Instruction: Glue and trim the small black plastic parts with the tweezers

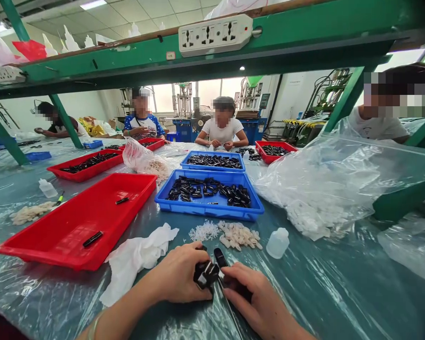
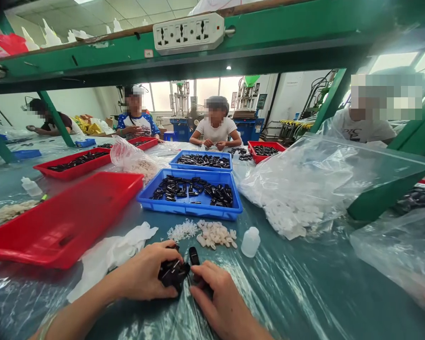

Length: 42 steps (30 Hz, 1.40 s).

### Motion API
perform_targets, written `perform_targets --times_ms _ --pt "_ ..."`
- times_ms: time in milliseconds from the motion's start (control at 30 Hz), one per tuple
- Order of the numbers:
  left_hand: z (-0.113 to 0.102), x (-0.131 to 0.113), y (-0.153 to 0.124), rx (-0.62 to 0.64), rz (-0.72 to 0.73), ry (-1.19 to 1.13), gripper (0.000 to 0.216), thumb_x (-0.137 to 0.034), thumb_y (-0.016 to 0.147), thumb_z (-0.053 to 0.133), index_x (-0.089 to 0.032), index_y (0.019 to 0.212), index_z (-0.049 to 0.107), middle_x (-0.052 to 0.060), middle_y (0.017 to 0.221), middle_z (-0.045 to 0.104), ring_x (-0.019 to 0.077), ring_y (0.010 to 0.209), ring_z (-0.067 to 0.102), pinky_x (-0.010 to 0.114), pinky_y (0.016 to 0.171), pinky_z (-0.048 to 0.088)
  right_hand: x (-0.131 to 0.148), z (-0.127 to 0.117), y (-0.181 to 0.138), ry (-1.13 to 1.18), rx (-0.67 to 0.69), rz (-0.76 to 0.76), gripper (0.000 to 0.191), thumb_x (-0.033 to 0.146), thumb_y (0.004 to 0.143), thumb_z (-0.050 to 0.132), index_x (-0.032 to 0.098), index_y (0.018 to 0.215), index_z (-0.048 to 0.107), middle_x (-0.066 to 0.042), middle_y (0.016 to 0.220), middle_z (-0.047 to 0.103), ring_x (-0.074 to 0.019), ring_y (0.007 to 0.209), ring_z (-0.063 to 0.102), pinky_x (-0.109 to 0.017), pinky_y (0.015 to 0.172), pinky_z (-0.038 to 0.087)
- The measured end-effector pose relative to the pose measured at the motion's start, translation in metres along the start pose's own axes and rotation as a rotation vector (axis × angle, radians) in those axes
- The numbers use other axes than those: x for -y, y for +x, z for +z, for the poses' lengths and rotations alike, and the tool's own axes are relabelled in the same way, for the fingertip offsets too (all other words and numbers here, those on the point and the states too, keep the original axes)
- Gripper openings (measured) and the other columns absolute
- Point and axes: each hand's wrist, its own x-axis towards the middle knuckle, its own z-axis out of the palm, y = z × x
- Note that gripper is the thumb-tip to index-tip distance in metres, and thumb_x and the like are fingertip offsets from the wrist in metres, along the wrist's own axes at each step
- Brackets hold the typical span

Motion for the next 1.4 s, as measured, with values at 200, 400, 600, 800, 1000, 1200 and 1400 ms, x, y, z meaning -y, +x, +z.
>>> perform_targets --times_ms 200,400,600,800,1000,1200,1400 --pt "-0.008 -0.001 -0.007 0.051 0.023 0.009 0.061 -0.050 0.056 0.072 -0.031 0.112 0.057 0.001 0.107 0.057 0.0218 0.091 0.056 0.026 0.077 0.041 -0.003 0.001 -0.001 -0.018 0.006 -0.020 0.019 0.020 0.083 0.050 0.017 0.099 0.059 -0.004 0.078 0.061 -0.0151 0.067 0.058 -0.026 0.059 0.046" --pt "-0.011 -0.003 -0.010 0.029 -0.015 -0.033 0.053 -0.049 0.067 0.066 -0.031 0.116 0.054 0.003 0.112 0.056 0.0224 0.096 0.056 0.028 0.082 0.041 -0.004 0.002 -0.002 -0.035 0.029 -0.024 0.022 0.019 0.084 0.049 0.017 0.104 0.057 -0.005 0.080 0.060 -0.0149 0.068 0.059 -0.026 0.061 0.048" --pt "-0.012 -0.005 -0.010 -0.075 -0.055 -0.078 0.045 -0.047 0.074 0.059 -0.028 0.114 0.057 0.004 0.106 0.060 0.0223 0.091 0.056 0.029 0.080 0.042 -0.004 0.002 -0.002 -0.050 0.026 -0.027 0.022 0.020 0.083 0.050 0.019 0.104 0.058 -0.005 0.081 0.062 -0.0158 0.069 0.061 -0.027 0.062 0.050" --pt "-0.013 -0.006 -0.009 -0.231 -0.003 -0.293 0.059 -0.057 0.070 0.060 -0.023 0.118 0.056 0.009 0.113 0.058 0.0247 0.100 0.052 0.035 0.089 0.040 -0.001 -0.002 -0.002 -0.072 -0.031 -0.043 0.023 0.020 0.082 0.051 0.020 0.103 0.059 -0.005 0.085 0.065 -0.0179 0.075 0.063 -0.028 0.065 0.052" --pt "-0.006 -0.010 -0.012 -0.068 0.307 -0.786 0.081 -0.070 0.074 0.039 -0.019 0.137 0.034 0.012 0.135 0.043 0.0293 0.121 0.040 0.040 0.102 0.030 0.004 -0.003 -0.004 -0.008 -0.190 -0.071 0.021 0.022 0.081 0.056 0.019 0.101 0.059 -0.005 0.089 0.065 -0.0162 0.078 0.062 -0.026 0.069 0.051" --pt "0.012 -0.019 -0.008 0.108 0.376 -0.720 0.091 -0.074 0.070 0.037 -0.020 0.141 0.021 0.011 0.146 0.024 0.0342 0.131 0.025 0.045 0.108 0.018 0.022 -0.001 -0.006 0.216 -0.114 0.134 0.010 0.022 0.072 0.064 0.018 0.080 0.063 0.000 0.066 0.061 -0.0139 0.061 0.056 -0.023 0.057 0.046" --pt "0.013 -0.021 -0.010 0.088 0.361 -0.740 0.081 -0.069 0.074 0.039 -0.025 0.140 0.025 0.006 0.146 0.026 0.0289 0.132 0.024 0.039 0.110 0.014 0.022 0.000 -0.004 0.645 -0.122 0.276 0.015 0.022 0.073 0.063 0.017 0.087 0.065 -0.004 0.079 0.066 -0.0190 0.076 0.061 -0.029 0.070 0.049"
